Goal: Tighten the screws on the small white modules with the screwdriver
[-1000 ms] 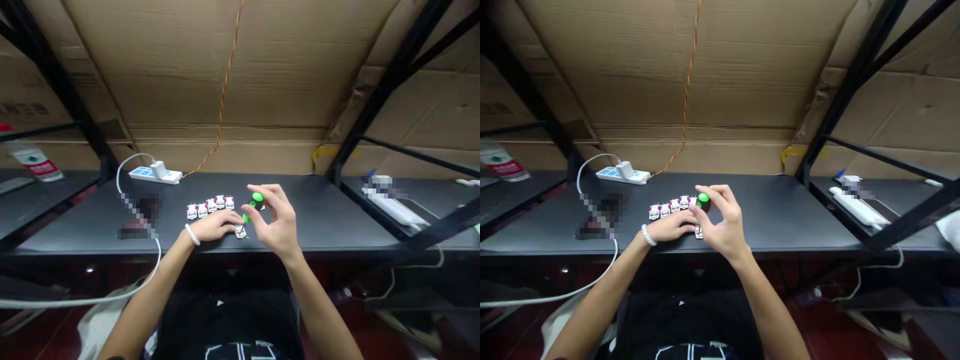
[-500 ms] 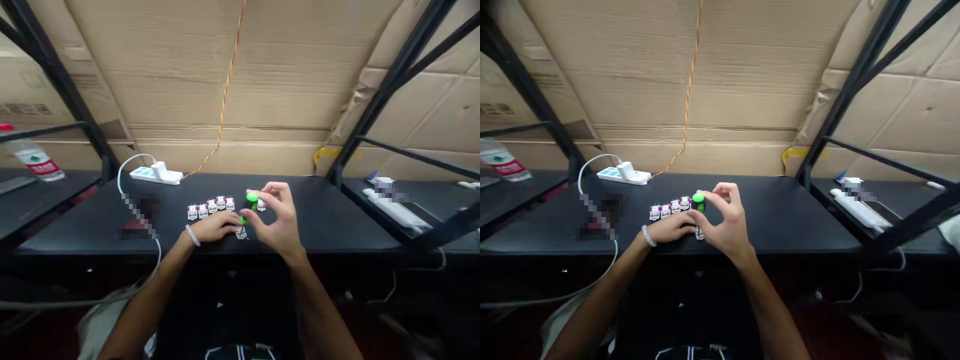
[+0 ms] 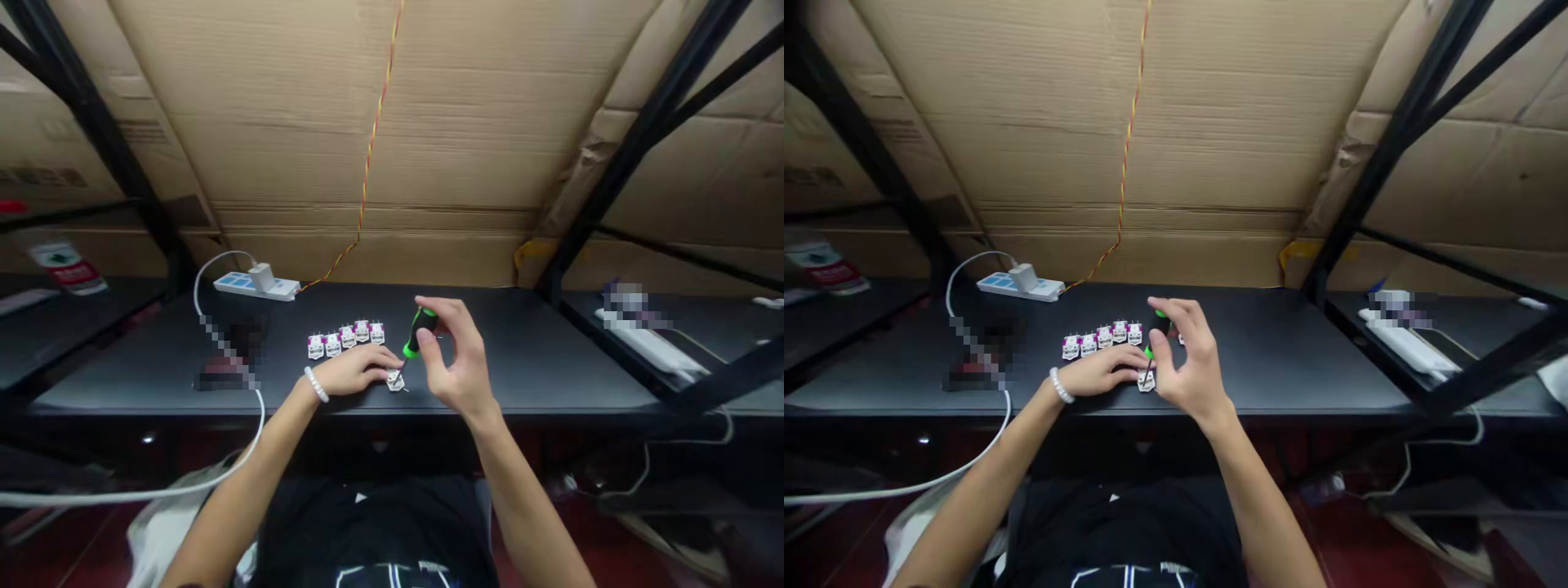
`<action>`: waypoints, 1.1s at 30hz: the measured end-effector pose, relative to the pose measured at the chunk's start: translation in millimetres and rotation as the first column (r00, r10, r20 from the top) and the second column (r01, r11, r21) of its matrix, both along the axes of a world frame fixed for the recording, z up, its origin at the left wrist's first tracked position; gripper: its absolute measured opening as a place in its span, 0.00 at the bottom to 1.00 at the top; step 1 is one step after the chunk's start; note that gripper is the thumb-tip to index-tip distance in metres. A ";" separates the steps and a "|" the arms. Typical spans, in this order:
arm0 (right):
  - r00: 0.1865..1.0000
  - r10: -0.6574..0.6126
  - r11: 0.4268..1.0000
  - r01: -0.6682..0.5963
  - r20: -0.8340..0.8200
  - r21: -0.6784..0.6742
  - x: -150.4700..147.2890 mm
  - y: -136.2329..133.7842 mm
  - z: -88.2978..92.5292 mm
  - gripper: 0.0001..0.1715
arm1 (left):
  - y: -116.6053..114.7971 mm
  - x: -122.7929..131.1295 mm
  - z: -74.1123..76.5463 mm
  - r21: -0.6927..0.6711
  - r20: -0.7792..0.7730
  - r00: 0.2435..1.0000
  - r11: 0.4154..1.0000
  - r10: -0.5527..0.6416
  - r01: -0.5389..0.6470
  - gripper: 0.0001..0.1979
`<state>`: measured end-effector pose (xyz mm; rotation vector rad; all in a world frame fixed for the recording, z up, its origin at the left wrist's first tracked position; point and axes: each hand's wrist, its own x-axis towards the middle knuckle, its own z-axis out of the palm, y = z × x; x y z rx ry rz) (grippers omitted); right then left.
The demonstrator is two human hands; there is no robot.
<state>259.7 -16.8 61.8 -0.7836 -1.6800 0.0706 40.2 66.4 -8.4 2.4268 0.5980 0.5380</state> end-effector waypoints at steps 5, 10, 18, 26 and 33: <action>0.987 -0.130 0.981 0.141 -0.092 0.130 2.0 3.8 0.8 0.17 | 0.0 0.0 0.6 -0.017 0.000 1.000 1.000 0.001 -0.001 0.15; 0.995 0.063 0.997 -0.060 -0.073 0.041 1.4 2.8 -3.5 0.28 | -0.5 0.2 1.7 -0.014 -0.007 1.000 1.000 0.002 -0.002 0.15; 0.992 -0.118 0.985 0.122 -0.042 0.125 -5.6 3.2 -4.0 0.24 | -1.4 1.1 1.3 -0.001 -0.025 1.000 1.000 0.009 -0.009 0.13; 1.000 -0.020 0.994 0.017 0.021 0.106 -5.7 0.0 -3.5 0.26 | -2.9 0.7 3.6 0.003 -0.025 1.000 1.000 0.019 -0.019 0.13; 0.995 -0.097 0.983 0.098 -0.020 0.157 -7.2 -1.1 -2.0 0.21 | -3.3 1.4 3.5 -0.003 -0.031 0.999 1.000 0.023 -0.023 0.12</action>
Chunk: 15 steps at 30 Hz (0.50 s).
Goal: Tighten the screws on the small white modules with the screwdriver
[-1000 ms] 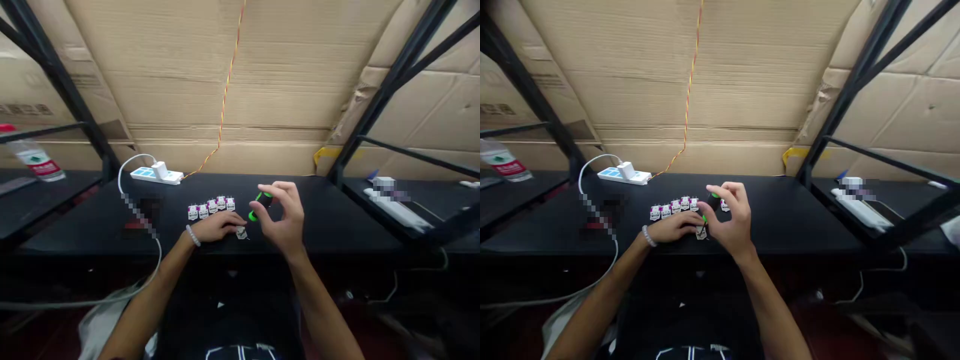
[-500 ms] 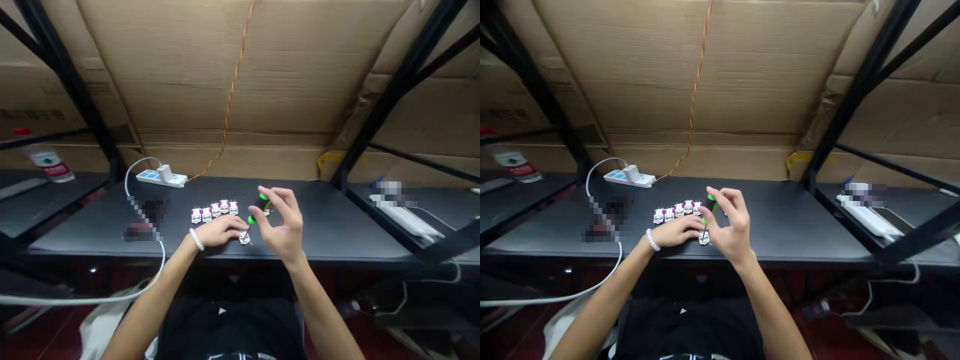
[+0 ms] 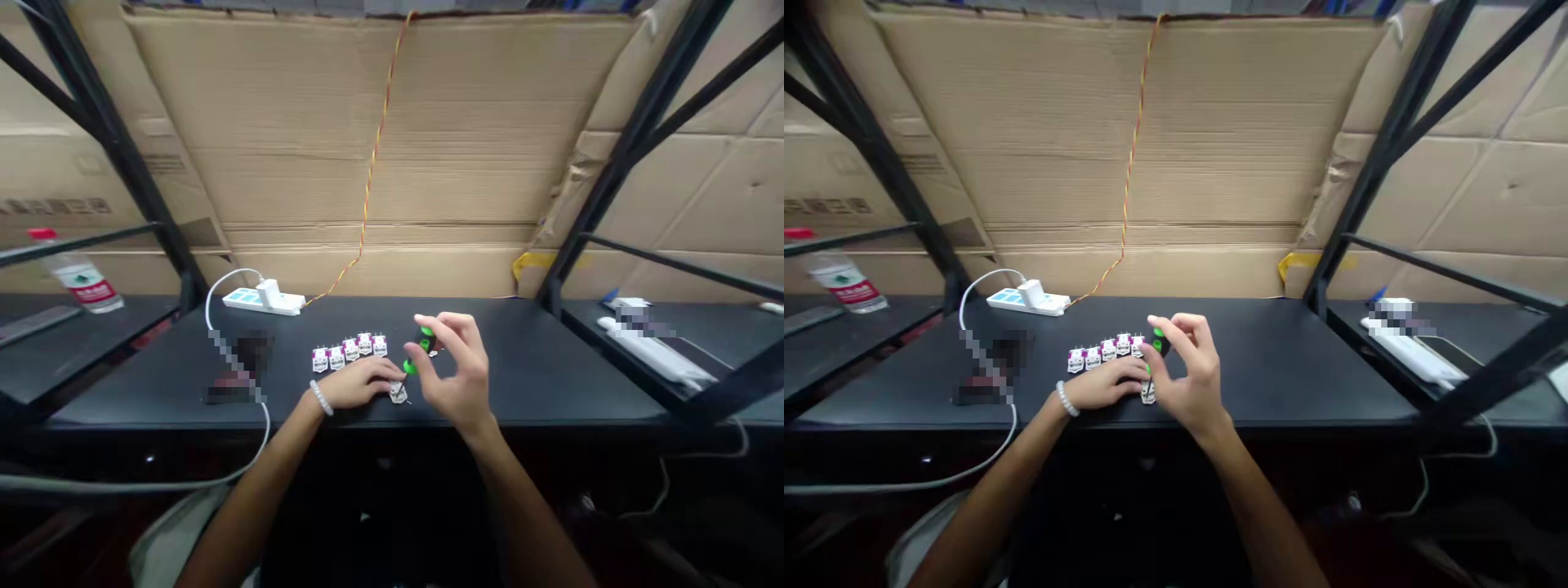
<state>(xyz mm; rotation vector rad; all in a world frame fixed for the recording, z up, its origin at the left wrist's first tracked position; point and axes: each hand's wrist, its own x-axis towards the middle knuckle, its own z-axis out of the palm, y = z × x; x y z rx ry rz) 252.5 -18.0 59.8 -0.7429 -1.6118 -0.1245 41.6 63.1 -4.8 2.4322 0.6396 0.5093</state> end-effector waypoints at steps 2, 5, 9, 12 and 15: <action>0.998 0.061 0.996 -0.060 0.013 -0.062 2.5 0.1 -0.6 0.25 | 0.5 0.3 0.1 -0.006 0.003 1.000 1.000 -0.012 0.012 0.13; 0.992 0.127 0.987 -0.124 0.022 -0.105 4.5 0.0 -0.8 0.29 | 0.2 0.5 1.1 -0.006 -0.001 1.000 1.000 -0.007 0.007 0.15; 0.999 0.032 0.999 -0.032 0.015 -0.040 2.7 -0.7 1.0 0.21 | -0.7 0.6 2.6 -0.005 -0.006 1.000 1.000 -0.011 0.011 0.14; 1.000 -0.012 0.999 0.012 0.002 -0.030 3.0 -1.1 2.7 0.21 | 0.0 0.7 2.0 0.002 -0.001 1.000 1.000 -0.013 0.013 0.14; 0.996 0.090 0.993 -0.088 0.022 -0.075 5.7 -1.1 3.7 0.28 | 1.2 0.7 0.6 0.002 0.004 1.000 1.000 -0.017 0.017 0.15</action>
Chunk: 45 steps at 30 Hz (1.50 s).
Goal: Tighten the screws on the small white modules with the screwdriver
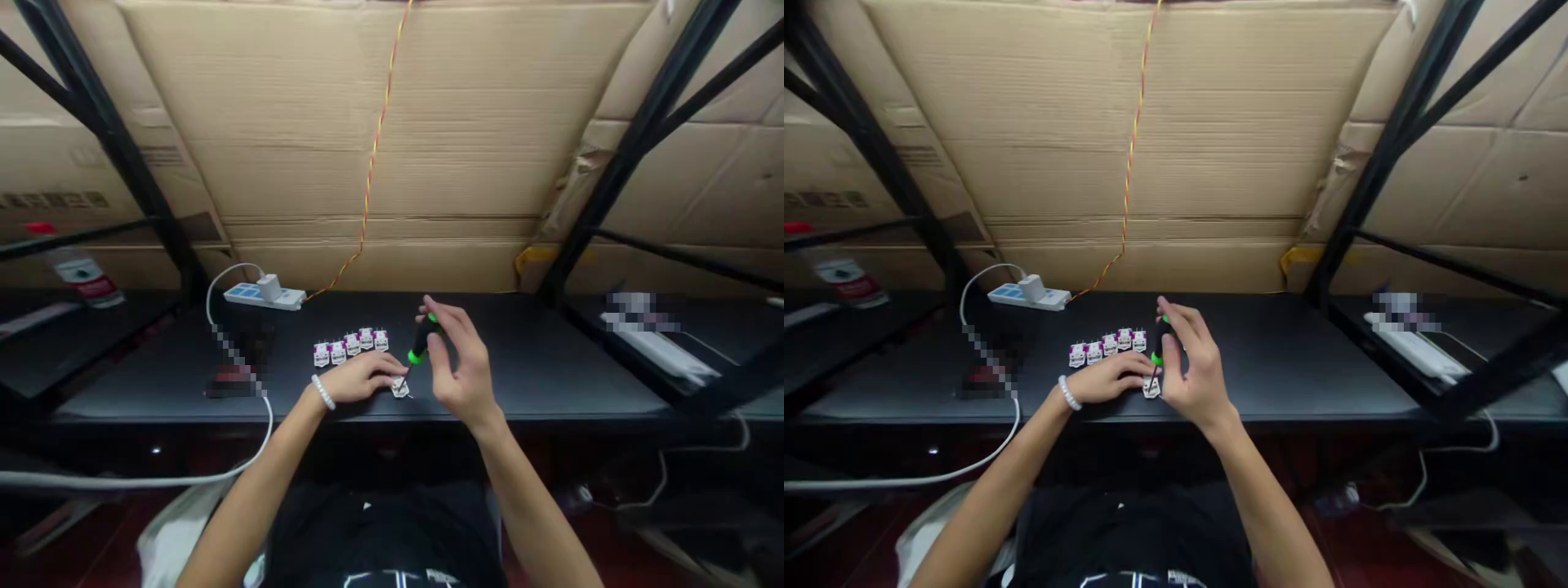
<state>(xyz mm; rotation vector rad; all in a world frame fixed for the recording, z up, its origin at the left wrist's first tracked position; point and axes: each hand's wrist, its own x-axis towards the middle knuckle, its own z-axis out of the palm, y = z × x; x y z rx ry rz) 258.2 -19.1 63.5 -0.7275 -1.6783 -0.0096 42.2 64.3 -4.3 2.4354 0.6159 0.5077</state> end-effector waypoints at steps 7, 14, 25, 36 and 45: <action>0.995 -0.104 0.994 0.104 0.007 0.030 0.8 1.4 -1.5 0.24 | -0.3 -0.7 -0.8 0.002 -0.007 1.000 1.000 0.012 -0.012 0.13; 1.000 0.020 1.000 -0.020 0.013 0.017 0.9 -0.5 0.3 0.29 | -1.0 -0.4 1.1 0.000 -0.013 1.000 1.000 0.005 -0.005 0.14; 1.000 -0.025 1.000 0.025 -0.007 -0.018 7.3 3.2 -0.3 0.24 | -0.3 -0.9 -0.1 -0.026 -0.005 1.000 1.000 0.016 -0.016 0.15; 1.000 0.018 0.999 -0.017 0.011 -0.044 7.3 2.8 0.3 0.25 | 0.4 -1.8 -0.7 -0.014 -0.017 1.000 1.000 0.015 -0.016 0.15; 1.000 0.002 0.999 0.000 0.031 -0.043 7.5 2.5 0.6 0.30 | 1.2 -2.1 -2.3 -0.010 0.002 1.000 1.000 0.011 -0.011 0.15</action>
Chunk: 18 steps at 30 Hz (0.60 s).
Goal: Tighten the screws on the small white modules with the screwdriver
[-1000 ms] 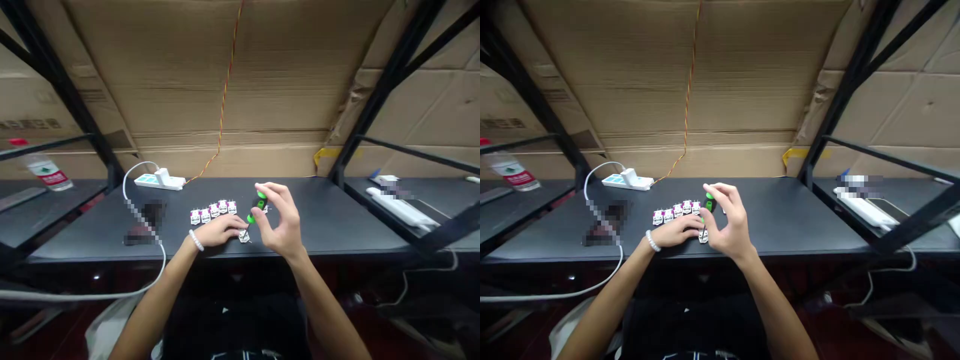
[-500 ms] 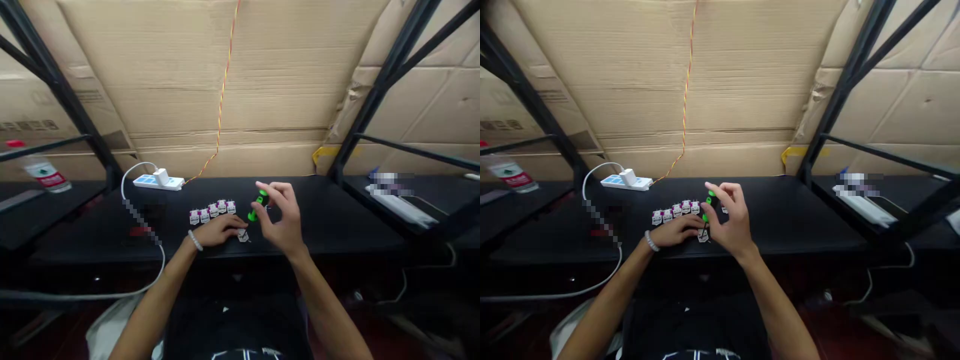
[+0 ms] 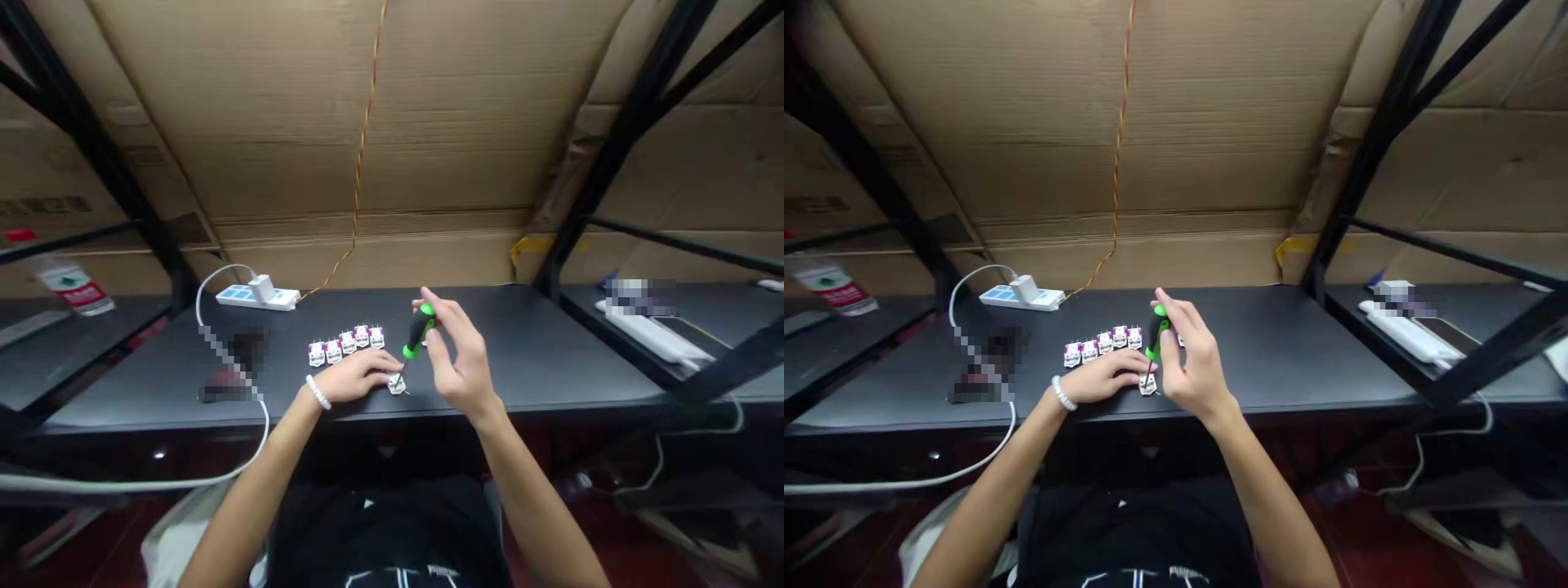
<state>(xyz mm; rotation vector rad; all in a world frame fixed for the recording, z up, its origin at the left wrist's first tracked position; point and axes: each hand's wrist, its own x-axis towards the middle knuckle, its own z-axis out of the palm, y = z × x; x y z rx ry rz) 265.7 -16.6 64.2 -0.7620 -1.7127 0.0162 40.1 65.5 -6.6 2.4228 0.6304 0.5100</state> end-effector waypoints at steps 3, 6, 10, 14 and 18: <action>1.000 -0.014 1.000 0.014 -0.006 0.022 -0.1 -1.2 1.1 0.26 | 0.2 -0.2 -1.0 0.001 -0.001 1.000 1.000 0.014 -0.014 0.14; 0.995 -0.093 0.994 0.094 -0.034 0.056 -1.3 -1.3 0.9 0.24 | 0.1 0.0 -0.7 -0.006 -0.007 1.000 1.000 0.009 -0.009 0.15; 1.000 -0.017 1.000 0.017 -0.024 0.018 -0.2 -0.4 0.1 0.28 | -0.3 0.5 1.2 -0.006 0.000 1.000 1.000 -0.003 0.003 0.16; 0.998 0.069 0.998 -0.069 -0.011 0.015 0.6 -1.1 1.0 0.27 | -1.6 0.6 2.8 -0.008 -0.006 1.000 1.000 -0.001 0.000 0.16; 0.997 -0.073 0.995 0.074 -0.028 0.064 -1.4 -2.0 1.5 0.24 | -1.4 0.6 1.8 -0.006 0.000 1.000 1.000 0.002 -0.002 0.15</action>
